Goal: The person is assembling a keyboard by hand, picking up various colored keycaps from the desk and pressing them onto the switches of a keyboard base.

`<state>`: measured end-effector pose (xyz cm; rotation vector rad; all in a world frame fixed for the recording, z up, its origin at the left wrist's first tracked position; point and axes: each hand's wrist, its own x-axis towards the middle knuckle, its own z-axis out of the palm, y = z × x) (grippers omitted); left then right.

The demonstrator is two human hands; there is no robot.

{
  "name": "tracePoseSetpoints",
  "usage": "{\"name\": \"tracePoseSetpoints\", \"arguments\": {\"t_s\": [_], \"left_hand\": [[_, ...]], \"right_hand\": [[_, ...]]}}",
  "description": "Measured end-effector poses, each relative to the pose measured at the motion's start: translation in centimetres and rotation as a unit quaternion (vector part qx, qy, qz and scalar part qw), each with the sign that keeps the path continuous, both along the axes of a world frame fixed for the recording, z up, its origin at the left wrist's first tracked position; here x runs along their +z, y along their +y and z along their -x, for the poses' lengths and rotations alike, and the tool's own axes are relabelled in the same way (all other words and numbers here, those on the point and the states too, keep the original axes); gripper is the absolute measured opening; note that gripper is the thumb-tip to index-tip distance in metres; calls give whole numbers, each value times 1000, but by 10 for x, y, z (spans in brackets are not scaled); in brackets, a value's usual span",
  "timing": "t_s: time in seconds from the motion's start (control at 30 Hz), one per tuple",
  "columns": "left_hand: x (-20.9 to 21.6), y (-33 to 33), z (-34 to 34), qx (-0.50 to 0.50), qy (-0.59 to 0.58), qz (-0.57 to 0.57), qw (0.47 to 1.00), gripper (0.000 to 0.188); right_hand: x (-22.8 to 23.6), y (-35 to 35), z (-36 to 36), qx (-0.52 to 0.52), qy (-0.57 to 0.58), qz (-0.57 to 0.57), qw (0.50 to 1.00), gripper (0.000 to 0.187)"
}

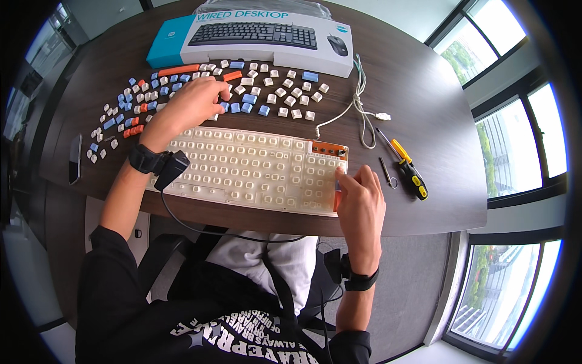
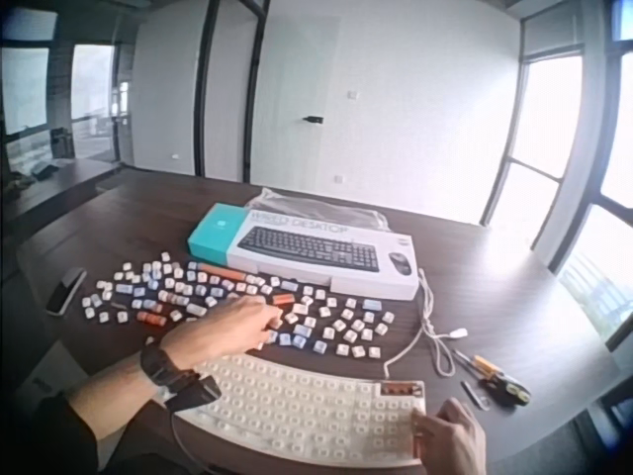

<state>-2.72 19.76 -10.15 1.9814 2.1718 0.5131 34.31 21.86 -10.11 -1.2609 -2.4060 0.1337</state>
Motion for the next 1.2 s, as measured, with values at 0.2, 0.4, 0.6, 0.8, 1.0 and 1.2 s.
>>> {"name": "tracePoseSetpoints", "arguments": {"t_s": [0.2, 0.4, 0.6, 0.8, 1.0, 1.2], "left_hand": [[-11, 4, 5, -22, 65, -24, 997, 13], [12, -5, -10, -6, 69, -17, 997, 16], [44, -20, -79, -85, -49, -77, 992, 16], [28, -5, -160, -176, -118, -10, 977, 18], [-1, 27, -193, -181, -87, -60, 978, 16], [-4, 34, -206, -190, -70, -89, 975, 15]], "right_hand": [[-2, -4, 2, -5, 22, 0, 1000, 17], [-4, -5, 0, -8, 44, 16, 999, 17], [-13, 7, -9, 24, 167, 50, 984, 18], [-50, 11, -26, -28, 351, 178, 919, 18], [-45, 3, -28, 5, 343, 140, 929, 10], [-41, 2, -28, 18, 319, 116, 941, 8]]}}
